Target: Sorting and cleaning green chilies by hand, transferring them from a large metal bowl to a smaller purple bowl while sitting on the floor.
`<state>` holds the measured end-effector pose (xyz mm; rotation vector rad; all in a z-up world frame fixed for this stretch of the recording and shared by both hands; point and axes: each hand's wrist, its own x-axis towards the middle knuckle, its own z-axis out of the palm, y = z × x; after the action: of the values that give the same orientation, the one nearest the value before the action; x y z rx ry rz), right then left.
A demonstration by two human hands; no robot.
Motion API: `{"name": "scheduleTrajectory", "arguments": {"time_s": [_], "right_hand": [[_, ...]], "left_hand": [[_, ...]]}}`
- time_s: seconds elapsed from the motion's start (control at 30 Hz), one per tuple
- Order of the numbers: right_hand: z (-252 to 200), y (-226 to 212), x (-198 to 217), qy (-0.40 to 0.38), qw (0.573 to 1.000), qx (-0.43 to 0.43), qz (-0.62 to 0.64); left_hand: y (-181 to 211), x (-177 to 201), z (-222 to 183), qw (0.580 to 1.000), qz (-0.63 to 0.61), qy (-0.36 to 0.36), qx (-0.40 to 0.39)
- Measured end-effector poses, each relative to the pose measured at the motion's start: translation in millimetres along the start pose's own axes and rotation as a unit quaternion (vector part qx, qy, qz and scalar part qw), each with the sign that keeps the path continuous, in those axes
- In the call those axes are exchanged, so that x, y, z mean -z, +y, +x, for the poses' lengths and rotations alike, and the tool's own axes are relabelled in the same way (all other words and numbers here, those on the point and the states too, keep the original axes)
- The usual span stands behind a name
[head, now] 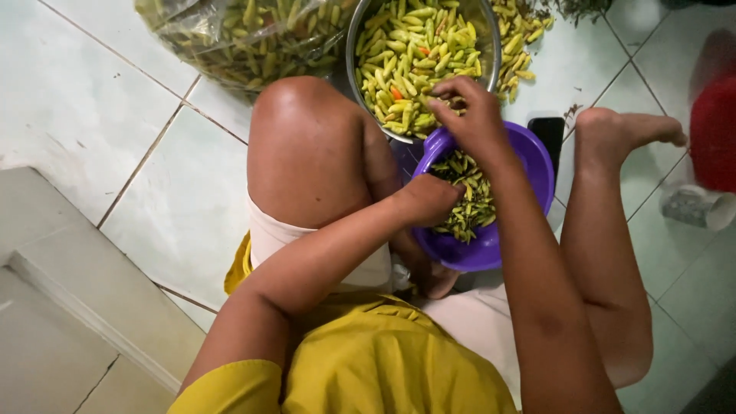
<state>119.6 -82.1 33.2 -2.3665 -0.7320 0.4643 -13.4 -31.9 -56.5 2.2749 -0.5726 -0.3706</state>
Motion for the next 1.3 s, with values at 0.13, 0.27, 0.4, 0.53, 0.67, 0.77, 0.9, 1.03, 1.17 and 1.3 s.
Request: {"name": "scheduleTrajectory", "arguments": {"time_s": [0.13,0.27,0.4,0.53,0.67,0.77,0.9,1.03,1.17,1.3], "right_hand": [[-20,24,20,0.024,0.952,-0.097,0.289],[-37,44,25,0.063,0.891,-0.196,0.404],[-36,88,34,0.126,0.896,-0.164,0.394],[-48,80,55,0.212,0.934,-0.076,0.279],[-98,11,38,0.129,0.958,-0.178,0.182],[-139,-3,10,0.087,0.977,-0.128,0.149],[-171,-21,-2,0.113,0.964,-0.16,0.182],[-177,-11,-11,0.107,0.95,-0.195,0.219],[-175,-9,-19,0.13,0.948,-0.185,0.224],[-171,14,-18,0.127,0.952,-0.167,0.222]], "left_hand": [[2,0,10,0.999,0.019,-0.038,0.012],[9,16,2,0.998,0.038,-0.053,0.007],[13,9,6,0.995,0.084,-0.041,0.023],[4,3,8,0.994,0.098,-0.049,0.019],[-2,3,6,0.998,0.052,-0.02,0.01],[-11,-13,7,0.997,0.078,-0.014,-0.006],[3,15,-2,0.997,0.064,-0.021,-0.028],[3,23,-3,0.999,-0.012,-0.03,0.008],[-3,17,-1,0.998,-0.015,-0.055,0.029],[-10,3,4,0.999,0.032,-0.028,0.004]]}}
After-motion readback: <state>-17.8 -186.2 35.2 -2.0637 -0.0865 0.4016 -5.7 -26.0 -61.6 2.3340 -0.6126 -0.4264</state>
